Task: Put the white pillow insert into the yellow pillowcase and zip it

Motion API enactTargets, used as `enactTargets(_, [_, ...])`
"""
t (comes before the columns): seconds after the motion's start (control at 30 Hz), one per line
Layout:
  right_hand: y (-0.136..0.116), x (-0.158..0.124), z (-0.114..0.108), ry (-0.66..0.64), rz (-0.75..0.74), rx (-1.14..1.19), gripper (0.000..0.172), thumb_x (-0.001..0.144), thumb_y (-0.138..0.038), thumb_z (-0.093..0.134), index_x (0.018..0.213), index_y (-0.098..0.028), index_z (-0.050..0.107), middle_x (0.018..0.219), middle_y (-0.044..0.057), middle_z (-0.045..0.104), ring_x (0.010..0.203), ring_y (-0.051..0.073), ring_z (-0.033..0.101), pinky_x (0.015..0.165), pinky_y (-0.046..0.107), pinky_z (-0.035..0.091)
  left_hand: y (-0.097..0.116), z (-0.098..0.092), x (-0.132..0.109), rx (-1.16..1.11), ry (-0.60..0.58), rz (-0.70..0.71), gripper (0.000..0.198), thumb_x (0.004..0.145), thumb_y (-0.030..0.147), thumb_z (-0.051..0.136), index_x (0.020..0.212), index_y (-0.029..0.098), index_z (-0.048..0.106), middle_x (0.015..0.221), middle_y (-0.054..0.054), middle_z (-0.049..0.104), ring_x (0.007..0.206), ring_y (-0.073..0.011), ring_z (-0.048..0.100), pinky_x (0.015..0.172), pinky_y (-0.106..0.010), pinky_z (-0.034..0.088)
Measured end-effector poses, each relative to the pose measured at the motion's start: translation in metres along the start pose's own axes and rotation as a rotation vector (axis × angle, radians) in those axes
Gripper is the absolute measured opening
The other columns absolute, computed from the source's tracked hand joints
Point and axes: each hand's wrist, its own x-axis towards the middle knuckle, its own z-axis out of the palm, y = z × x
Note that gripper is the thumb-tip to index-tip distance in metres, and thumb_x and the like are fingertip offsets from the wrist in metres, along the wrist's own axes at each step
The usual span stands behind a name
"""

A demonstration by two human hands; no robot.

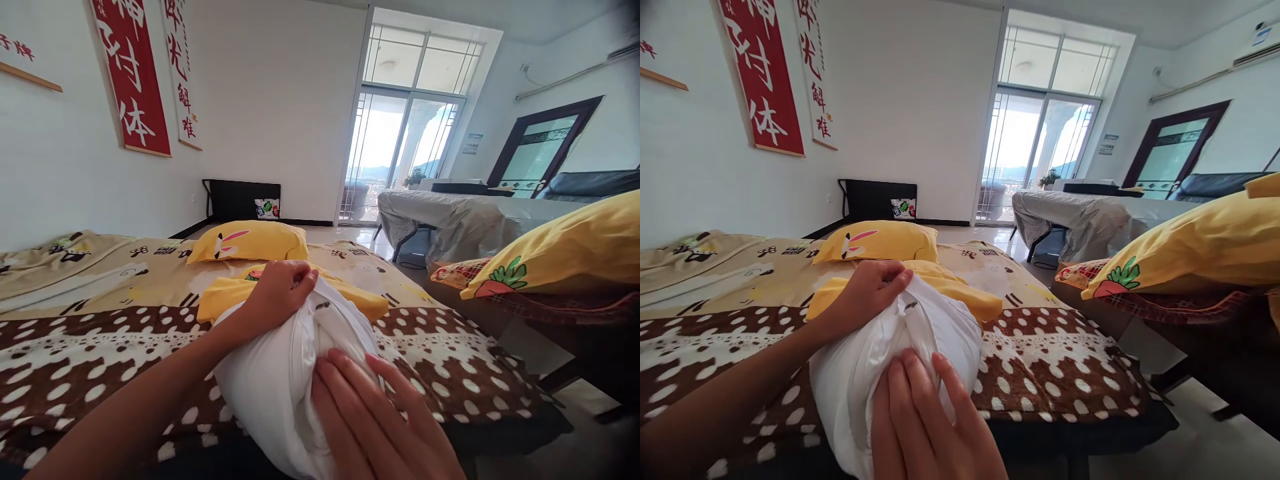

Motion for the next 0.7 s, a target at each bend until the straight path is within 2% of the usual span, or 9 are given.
enactTargets(0.07, [-0.007, 0.004, 0.014, -0.003, 0.008, -0.131, 0.046, 0.087, -0.050, 0.050, 0.121, -0.020, 0.061, 0.107, 0.013, 0.069, 0.103, 0.030, 0.061, 0.095, 0.041, 0.044, 0.003, -0.004, 0.009, 0.038, 0.021, 0.036, 0.037, 0.084, 0.033, 0.042, 0.052, 0.017, 0.035, 0.047, 0.004, 0.035, 0.049, -0.0087, 0.028, 0.054, -0.026, 0.022])
enactTargets(0.13, [-0.008, 0.010, 0.030, -0.010, -0.047, -0.261, 0.056, 0.084, -0.058, 0.048, 0.111, -0.011, 0.065, 0.096, 0.018, 0.070, 0.091, 0.032, 0.063, 0.094, 0.043, 0.043, 0.005, -0.007, 0.015, 0.049, 0.060, 0.055, 0.036, 0.084, 0.032, 0.043, 0.052, 0.017, 0.034, 0.047, 0.005, 0.034, 0.049, -0.0084, 0.028, 0.054, -0.026, 0.022])
enactTargets(0.2, [-0.006, 0.016, 0.043, -0.043, -0.102, -0.357, 0.059, 0.080, -0.062, 0.052, 0.093, -0.008, 0.069, 0.080, 0.019, 0.070, 0.079, 0.031, 0.063, 0.090, 0.044, 0.044, 0.003, -0.009, 0.018, 0.042, 0.105, 0.057, 0.036, 0.084, 0.031, 0.043, 0.052, 0.017, 0.033, 0.047, 0.005, 0.033, 0.049, -0.0082, 0.028, 0.055, -0.026, 0.023])
enactTargets(0.3, [-0.001, 0.016, 0.052, -0.099, -0.163, -0.388, 0.055, 0.077, -0.064, 0.055, 0.070, -0.010, 0.068, 0.062, 0.014, 0.065, 0.064, 0.026, 0.059, 0.082, 0.042, 0.047, -0.002, -0.006, 0.019, 0.049, 0.146, 0.055, 0.035, 0.083, 0.031, 0.043, 0.053, 0.017, 0.034, 0.047, 0.005, 0.033, 0.049, -0.0082, 0.028, 0.055, -0.026, 0.023])
enactTargets(0.37, [0.002, 0.009, 0.053, -0.067, -0.211, -0.319, 0.052, 0.083, -0.060, 0.049, 0.065, -0.013, 0.065, 0.053, 0.008, 0.059, 0.056, 0.020, 0.055, 0.078, 0.038, 0.048, -0.007, 0.000, 0.016, 0.040, 0.162, 0.051, 0.035, 0.083, 0.031, 0.042, 0.052, 0.017, 0.034, 0.047, 0.005, 0.033, 0.048, -0.0080, 0.028, 0.055, -0.026, 0.023])
enactTargets(0.5, [0.001, -0.012, 0.050, 0.108, -0.295, -0.260, 0.037, 0.093, -0.040, 0.045, 0.073, -0.014, 0.062, 0.049, 0.000, 0.053, 0.051, 0.013, 0.051, 0.080, 0.029, 0.047, -0.019, 0.016, 0.009, -0.034, 0.122, 0.030, 0.036, 0.082, 0.031, 0.042, 0.051, 0.017, 0.029, 0.046, 0.005, 0.029, 0.048, -0.0079, 0.026, 0.053, -0.026, 0.022])
enactTargets(0.7, [-0.015, -0.013, 0.045, 0.220, -0.144, -0.391, 0.023, 0.090, -0.023, 0.049, 0.069, -0.018, 0.056, 0.052, -0.004, 0.051, 0.054, 0.010, 0.054, 0.085, 0.028, 0.045, -0.031, 0.029, 0.008, -0.135, 0.132, -0.046, 0.036, 0.080, 0.032, 0.043, 0.051, 0.017, 0.027, 0.049, 0.005, 0.027, 0.051, -0.0077, 0.025, 0.052, -0.026, 0.021])
